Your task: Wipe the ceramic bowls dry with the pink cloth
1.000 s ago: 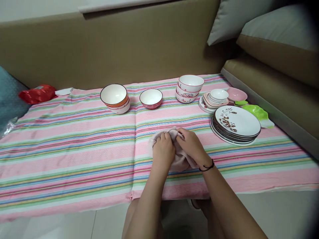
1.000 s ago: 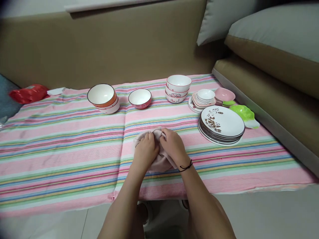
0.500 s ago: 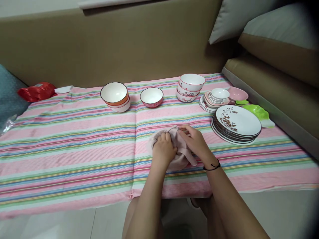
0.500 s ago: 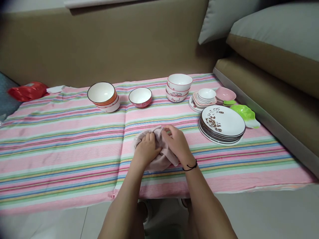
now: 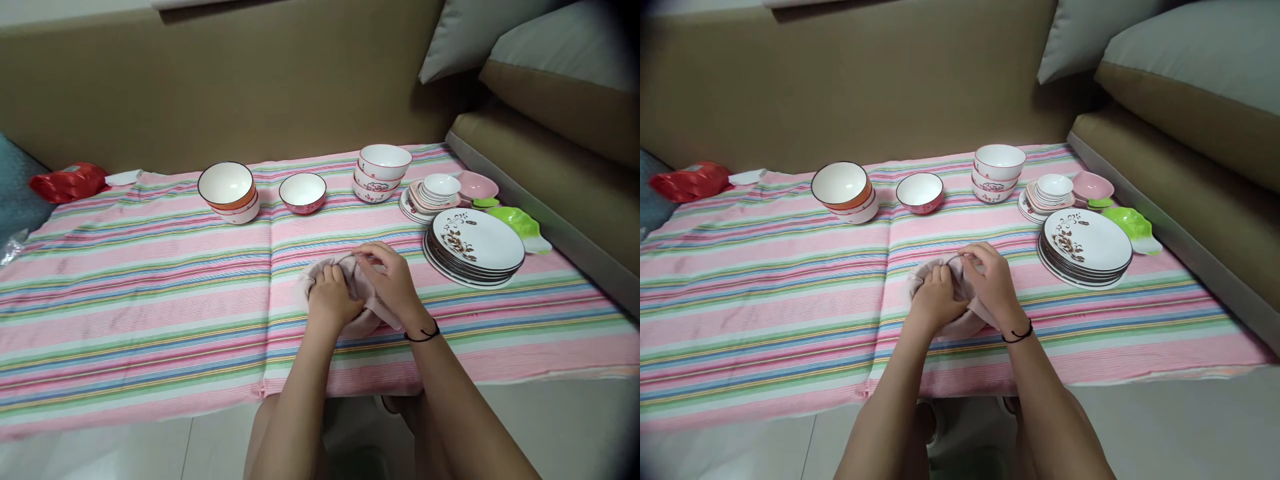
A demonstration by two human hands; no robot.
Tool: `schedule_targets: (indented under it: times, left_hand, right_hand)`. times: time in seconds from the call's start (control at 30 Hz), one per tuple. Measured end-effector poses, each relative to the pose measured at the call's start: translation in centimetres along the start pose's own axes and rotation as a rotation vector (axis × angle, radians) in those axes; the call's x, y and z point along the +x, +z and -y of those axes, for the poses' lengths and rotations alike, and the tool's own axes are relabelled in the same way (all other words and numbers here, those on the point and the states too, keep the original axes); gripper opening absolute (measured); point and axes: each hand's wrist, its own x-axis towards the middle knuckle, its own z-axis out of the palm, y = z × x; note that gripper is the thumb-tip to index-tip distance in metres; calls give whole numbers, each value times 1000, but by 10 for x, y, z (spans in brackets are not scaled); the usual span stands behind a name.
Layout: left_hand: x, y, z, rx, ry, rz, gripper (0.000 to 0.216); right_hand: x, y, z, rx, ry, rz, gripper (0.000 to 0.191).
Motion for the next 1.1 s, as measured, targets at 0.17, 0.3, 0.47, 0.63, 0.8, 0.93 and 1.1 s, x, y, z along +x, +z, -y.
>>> schedule_targets:
  times: [0.17, 0.3, 0.47, 0.63, 0.8, 0.93, 1.1]
  left_hand:
    - [-1, 4, -2, 41, 10, 1, 62]
    - [-2, 2, -2, 62, 15, 20, 60]
    - [-3, 4, -1, 60, 19, -1, 59]
    - [-3, 5, -1, 56, 24, -22, 56]
    - [-2, 6, 0, 57, 28, -28, 55]
    - [0, 6, -1, 27, 22, -42, 54]
    - [-9, -22, 4, -223, 27, -64, 24]
  right_hand:
    - [0, 7, -3, -80, -57, 48, 19]
    - [-1, 10, -10, -98, 26, 47, 20]
    - [-1, 11, -15, -127, 100, 74, 24]
    - [-1, 10, -11, -175, 107, 113, 25]
    - [-1, 10, -9, -161, 124, 126, 26]
    - [-1, 11, -8, -122, 132, 119, 24]
    - [-1, 4, -7, -51, 164, 169, 23]
